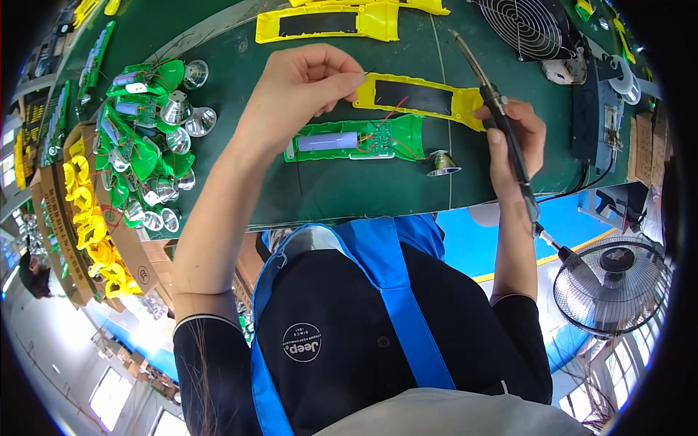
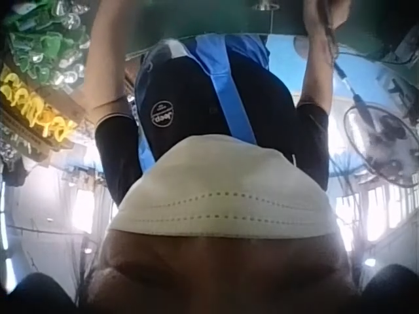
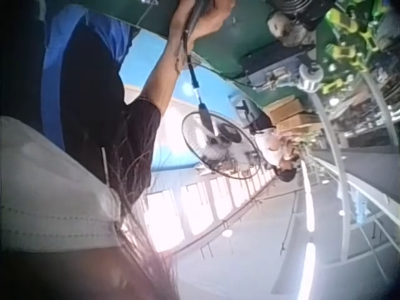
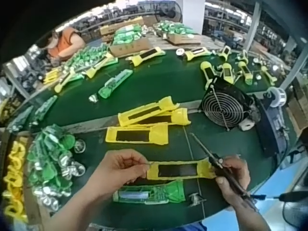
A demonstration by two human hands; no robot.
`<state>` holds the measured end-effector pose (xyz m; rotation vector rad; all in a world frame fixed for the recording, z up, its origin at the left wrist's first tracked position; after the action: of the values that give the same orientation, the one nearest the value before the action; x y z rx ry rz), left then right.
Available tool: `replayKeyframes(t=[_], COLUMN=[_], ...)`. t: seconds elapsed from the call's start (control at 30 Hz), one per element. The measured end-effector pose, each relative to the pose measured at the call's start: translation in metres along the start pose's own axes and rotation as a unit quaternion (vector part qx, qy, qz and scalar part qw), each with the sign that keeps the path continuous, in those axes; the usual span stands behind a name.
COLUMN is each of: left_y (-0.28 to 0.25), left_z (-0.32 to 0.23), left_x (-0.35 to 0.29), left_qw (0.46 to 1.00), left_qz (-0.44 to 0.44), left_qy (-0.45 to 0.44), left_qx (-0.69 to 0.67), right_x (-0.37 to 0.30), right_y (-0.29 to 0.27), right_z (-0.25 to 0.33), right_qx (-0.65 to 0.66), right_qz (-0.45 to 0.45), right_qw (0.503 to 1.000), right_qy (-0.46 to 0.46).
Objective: Soldering circuit boards and assembling internal components into flashlight shells on an assembly line.
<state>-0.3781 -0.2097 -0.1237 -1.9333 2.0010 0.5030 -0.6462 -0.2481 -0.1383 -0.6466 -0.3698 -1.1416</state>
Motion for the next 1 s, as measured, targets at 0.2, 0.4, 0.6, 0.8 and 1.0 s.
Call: replayKeyframes(t=[0.2,0.4,0.6,0.8,1.0], left_y=[0.006,0.021,0.023,0.023,0.024], left_z=[-0.012,-0.026,-0.028,-0.029,-0.028], left_x=[0.006,0.020,0.024,0.027,0.028], left_qw=[0.950,0.793,0.761,0.750,0.729], left_qz=[-0.019,0.014,0.069,0.078,0.093], left_qy=[0.114,0.298,0.297,0.318,0.274], left_qx=[0.291,0.531,0.572,0.575,0.620], right_x=[0.020,0.027,0.035,0.037,0.038], right_y=[-0.017,0.005,0.019,0.026,0.027], right_z=[0.002,-0.011,-0.011,-0.013,-0.015], right_qx=[0.074,0.164,0.154,0.153,0.144], right_qz=[-0.048,0.049,0.047,0.078,0.082], right_qw=[0.979,0.928,0.921,0.920,0.922], right_qy=[0.184,0.332,0.354,0.352,0.349])
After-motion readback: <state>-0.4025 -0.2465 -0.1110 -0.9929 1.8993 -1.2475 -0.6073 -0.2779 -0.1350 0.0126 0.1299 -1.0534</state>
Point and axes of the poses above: each hand's wrist, its own x-axis towards the middle knuckle, its own y-axis out of the palm, z = x × y, the point moved 4 cm from there along x, towards the middle knuckle, and after that the axes turned 9 degrees about -y, right-handed, at the moved point
